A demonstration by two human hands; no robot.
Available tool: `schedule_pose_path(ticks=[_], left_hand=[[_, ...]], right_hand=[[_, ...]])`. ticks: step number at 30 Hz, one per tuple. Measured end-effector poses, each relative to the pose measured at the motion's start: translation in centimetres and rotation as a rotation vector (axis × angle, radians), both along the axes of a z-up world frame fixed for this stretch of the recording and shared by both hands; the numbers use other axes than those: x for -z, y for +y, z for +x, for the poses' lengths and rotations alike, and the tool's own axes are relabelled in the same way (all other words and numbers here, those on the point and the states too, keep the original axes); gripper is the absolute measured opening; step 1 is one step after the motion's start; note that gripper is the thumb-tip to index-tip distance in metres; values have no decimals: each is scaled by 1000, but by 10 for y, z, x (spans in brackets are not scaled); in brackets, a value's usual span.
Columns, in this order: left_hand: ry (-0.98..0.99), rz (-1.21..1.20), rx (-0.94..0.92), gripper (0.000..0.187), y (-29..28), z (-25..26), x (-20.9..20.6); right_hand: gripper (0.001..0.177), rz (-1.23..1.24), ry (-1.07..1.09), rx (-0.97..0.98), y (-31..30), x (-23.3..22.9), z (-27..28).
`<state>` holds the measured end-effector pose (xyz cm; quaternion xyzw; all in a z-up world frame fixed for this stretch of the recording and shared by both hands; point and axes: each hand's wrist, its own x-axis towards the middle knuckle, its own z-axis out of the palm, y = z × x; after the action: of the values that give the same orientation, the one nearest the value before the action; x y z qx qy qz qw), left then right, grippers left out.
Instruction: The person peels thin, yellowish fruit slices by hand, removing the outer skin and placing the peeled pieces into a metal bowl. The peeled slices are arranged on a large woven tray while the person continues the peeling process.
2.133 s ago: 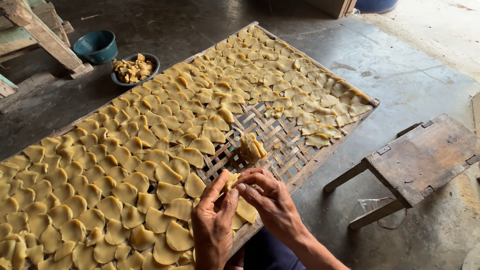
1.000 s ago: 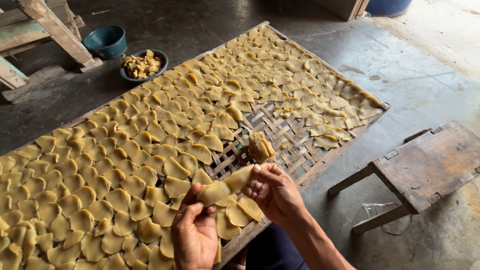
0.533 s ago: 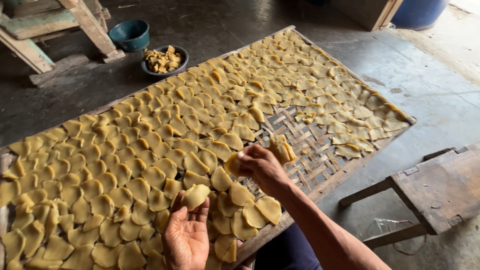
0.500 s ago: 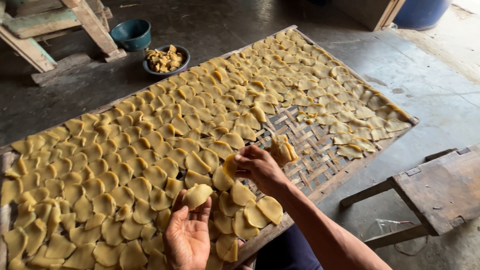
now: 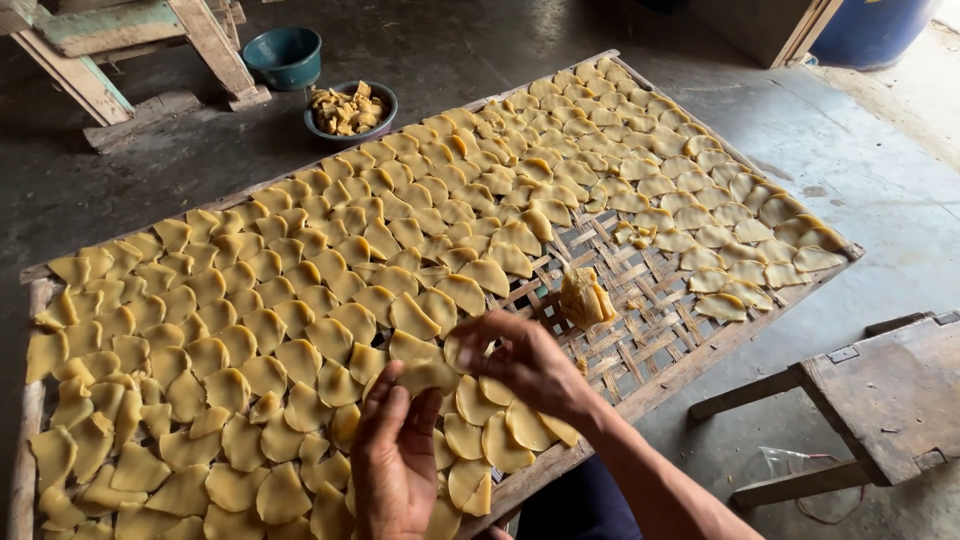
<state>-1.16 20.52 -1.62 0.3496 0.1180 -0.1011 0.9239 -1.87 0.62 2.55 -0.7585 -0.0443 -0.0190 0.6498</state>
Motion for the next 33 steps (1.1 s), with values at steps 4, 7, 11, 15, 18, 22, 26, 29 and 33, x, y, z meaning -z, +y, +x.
schedule_pose_path(ticks=[4,7,11,15,18,22,26,29,33], left_hand=[[-119,142,70,48,-9,-6,-6],[-229,372,96,48,-9,-12,-14],[-231,596,83,41,-13,-14,-26],[-227,741,116,26,-15,-18,-37],[-451,868,45,20,-14,-22,-47],[-623,1136,1,22,-13,-26,-58],[-630,1138,6,26,-16,-32,-64],[-506,880,109,32,-21,-34,-65],[-346,824,163,34,-28,-29,-58]], right_hand=[[25,-148,-50,-66,12,-18,-13],[26,-34,68,-30,13,-22,-18],[34,76,120,-51,13,-23,-24],[41,118,130,-41,13,-25,-31],[38,-3,160,-11,11,-28,-34],[31,74,122,-4,9,-30,-39],[25,128,90,58,11,-27,-43],[23,167,62,82,15,-21,-44],[23,236,-2,13,14,-10,-45]])
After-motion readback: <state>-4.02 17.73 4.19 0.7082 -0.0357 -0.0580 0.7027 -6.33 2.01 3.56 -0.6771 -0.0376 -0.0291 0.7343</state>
